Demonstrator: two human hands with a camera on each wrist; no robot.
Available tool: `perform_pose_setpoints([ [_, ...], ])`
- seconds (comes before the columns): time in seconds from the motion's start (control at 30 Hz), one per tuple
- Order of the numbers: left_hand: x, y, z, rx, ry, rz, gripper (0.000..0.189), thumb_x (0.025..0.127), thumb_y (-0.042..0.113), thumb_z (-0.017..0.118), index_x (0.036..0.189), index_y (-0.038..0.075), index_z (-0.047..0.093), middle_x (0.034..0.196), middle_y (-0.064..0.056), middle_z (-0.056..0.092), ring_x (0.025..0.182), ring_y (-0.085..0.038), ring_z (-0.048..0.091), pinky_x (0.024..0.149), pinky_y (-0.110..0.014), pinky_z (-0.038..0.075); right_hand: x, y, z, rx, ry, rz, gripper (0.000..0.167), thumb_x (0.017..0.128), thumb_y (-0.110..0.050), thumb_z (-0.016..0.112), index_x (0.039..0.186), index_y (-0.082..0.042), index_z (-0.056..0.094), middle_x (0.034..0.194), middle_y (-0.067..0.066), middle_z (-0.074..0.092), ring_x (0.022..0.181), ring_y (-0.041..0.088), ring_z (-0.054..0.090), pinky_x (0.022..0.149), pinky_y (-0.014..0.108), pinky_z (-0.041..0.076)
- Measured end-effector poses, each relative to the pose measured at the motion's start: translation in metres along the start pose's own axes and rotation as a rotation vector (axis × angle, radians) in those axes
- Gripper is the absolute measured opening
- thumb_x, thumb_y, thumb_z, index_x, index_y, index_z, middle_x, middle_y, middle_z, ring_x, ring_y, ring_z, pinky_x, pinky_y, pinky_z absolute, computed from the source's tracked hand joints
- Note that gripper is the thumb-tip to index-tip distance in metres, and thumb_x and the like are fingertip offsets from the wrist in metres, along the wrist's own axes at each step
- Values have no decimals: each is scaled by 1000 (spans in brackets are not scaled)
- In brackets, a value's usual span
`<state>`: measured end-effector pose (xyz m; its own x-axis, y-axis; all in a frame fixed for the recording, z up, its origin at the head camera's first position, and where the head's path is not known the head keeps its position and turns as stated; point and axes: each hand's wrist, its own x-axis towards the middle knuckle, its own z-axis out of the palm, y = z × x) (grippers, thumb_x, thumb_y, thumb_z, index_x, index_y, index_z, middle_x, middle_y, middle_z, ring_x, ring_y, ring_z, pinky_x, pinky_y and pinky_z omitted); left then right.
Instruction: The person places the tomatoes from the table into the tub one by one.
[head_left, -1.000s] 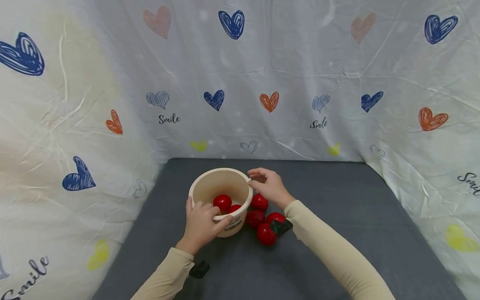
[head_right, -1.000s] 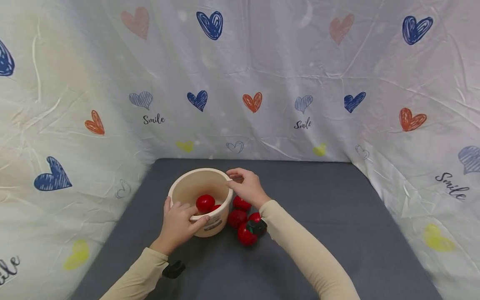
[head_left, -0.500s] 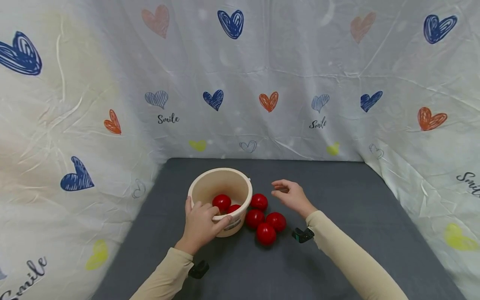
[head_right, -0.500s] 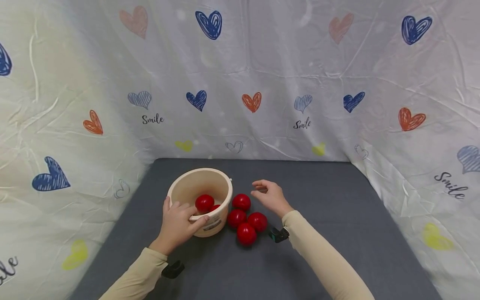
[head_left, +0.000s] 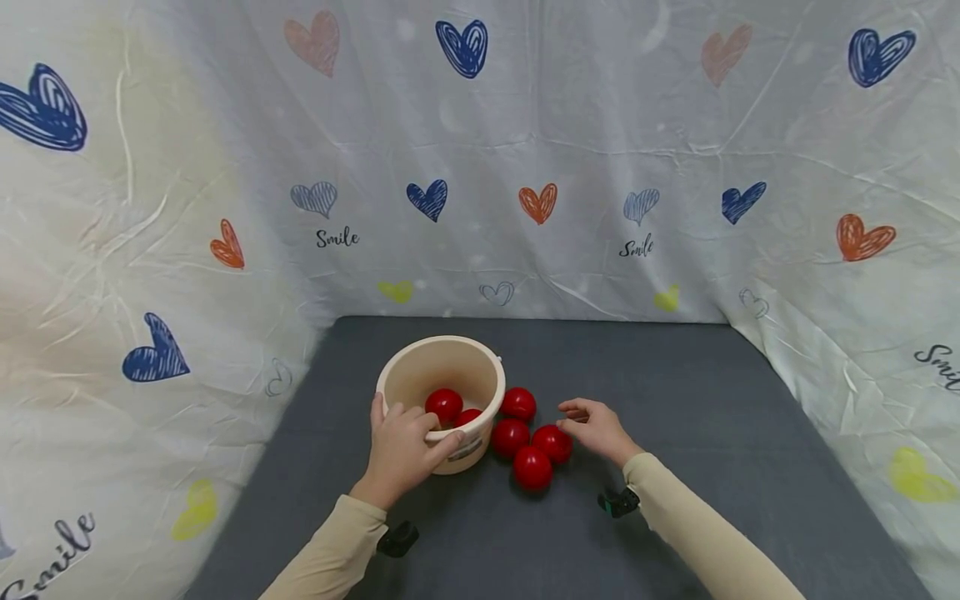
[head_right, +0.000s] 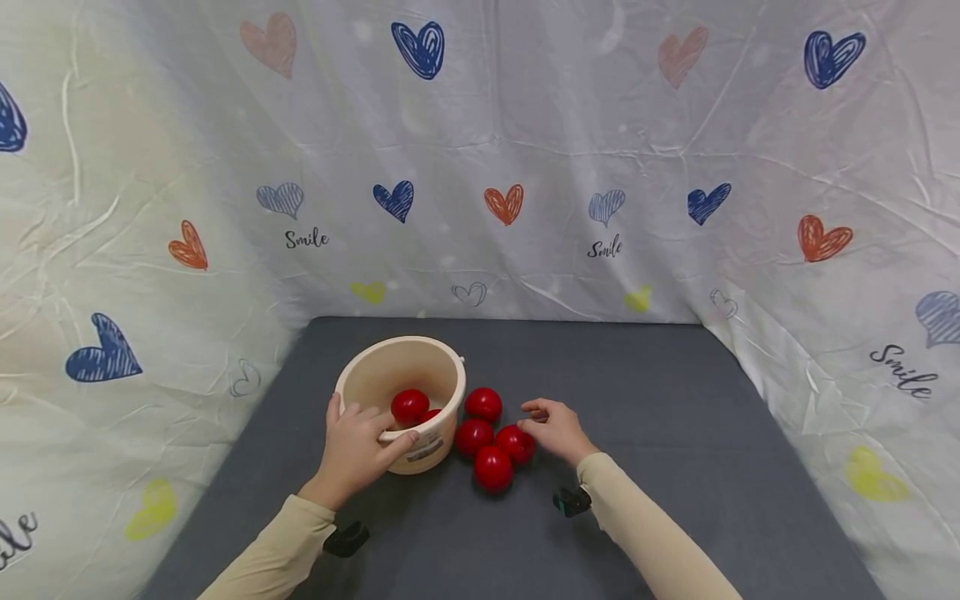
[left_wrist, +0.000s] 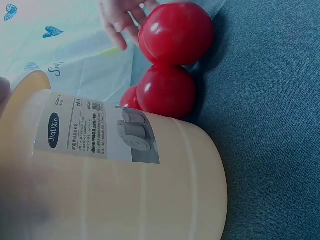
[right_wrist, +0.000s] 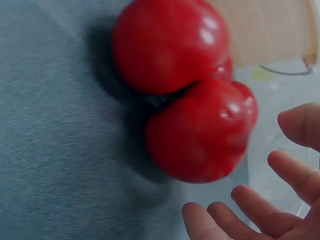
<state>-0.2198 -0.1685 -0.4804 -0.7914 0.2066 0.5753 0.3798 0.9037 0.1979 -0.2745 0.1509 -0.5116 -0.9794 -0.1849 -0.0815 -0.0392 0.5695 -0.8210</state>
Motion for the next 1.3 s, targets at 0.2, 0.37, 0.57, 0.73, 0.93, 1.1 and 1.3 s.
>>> perform_pose_setpoints([
  [0.2, 0, 0, 0, 5, -4, 1, 36, 82, 46, 73, 63, 17, 64, 66, -2, 63, 73, -26, 55, 111, -79, 23, -4, 10, 10, 23, -16, 13, 34, 95, -20, 67, 126, -7, 68, 127, 17, 69, 112, 31, 68, 76, 37, 61],
  [0.37, 0, 0, 0, 4, 7, 8, 36, 81, 46, 73, 62, 17, 63, 65, -2, 63, 73, -26, 54, 111, -80, 23, -4, 14, 17, 55, -29, 6, 33, 94, -22, 68, 124, -7, 69, 122, 17, 71, 97, 22, 68, 64, 31, 58],
  [0.57, 0, -1, 0, 5, 12, 12, 35, 81, 46, 73, 62, 17, 63, 65, -2, 63, 72, -25, 54, 111, -80, 23, -3, 15, 22, 104, -16, 25, 34, 94, -22, 69, 124, -8, 69, 120, 14, 71, 91, 19, 67, 64, 33, 59],
  [0.73, 0, -1, 0, 2, 10, 11, 36, 82, 46, 72, 61, 18, 62, 65, -2, 62, 71, -25, 53, 111, -79, 23, -2, 16, 27, 149, 0, 60, 34, 93, -21, 70, 124, -9, 69, 119, 12, 72, 87, 17, 67, 64, 34, 61],
  [0.93, 0, -2, 1, 5, 18, 16, 35, 82, 46, 73, 62, 18, 63, 65, -2, 63, 71, -25, 53, 111, -79, 23, -2, 15, 31, 159, 8, 58, 36, 92, -21, 69, 125, -7, 68, 119, 15, 71, 88, 19, 68, 63, 34, 61],
  [1.1, -1, -3, 3, 6, 18, 15, 36, 81, 46, 72, 62, 18, 62, 65, -1, 62, 71, -25, 53, 112, -78, 23, -1, 14, 34, 160, 12, 59, 36, 92, -21, 69, 125, -7, 68, 118, 14, 71, 88, 19, 67, 63, 35, 61],
  [1.3, -1, -4, 4, -4, 24, 10, 37, 81, 45, 72, 60, 18, 59, 64, -1, 61, 71, -24, 52, 112, -79, 23, 2, 13, 38, 154, 17, 62, 35, 92, -22, 69, 124, -8, 69, 116, 11, 72, 89, 18, 66, 63, 35, 61],
])
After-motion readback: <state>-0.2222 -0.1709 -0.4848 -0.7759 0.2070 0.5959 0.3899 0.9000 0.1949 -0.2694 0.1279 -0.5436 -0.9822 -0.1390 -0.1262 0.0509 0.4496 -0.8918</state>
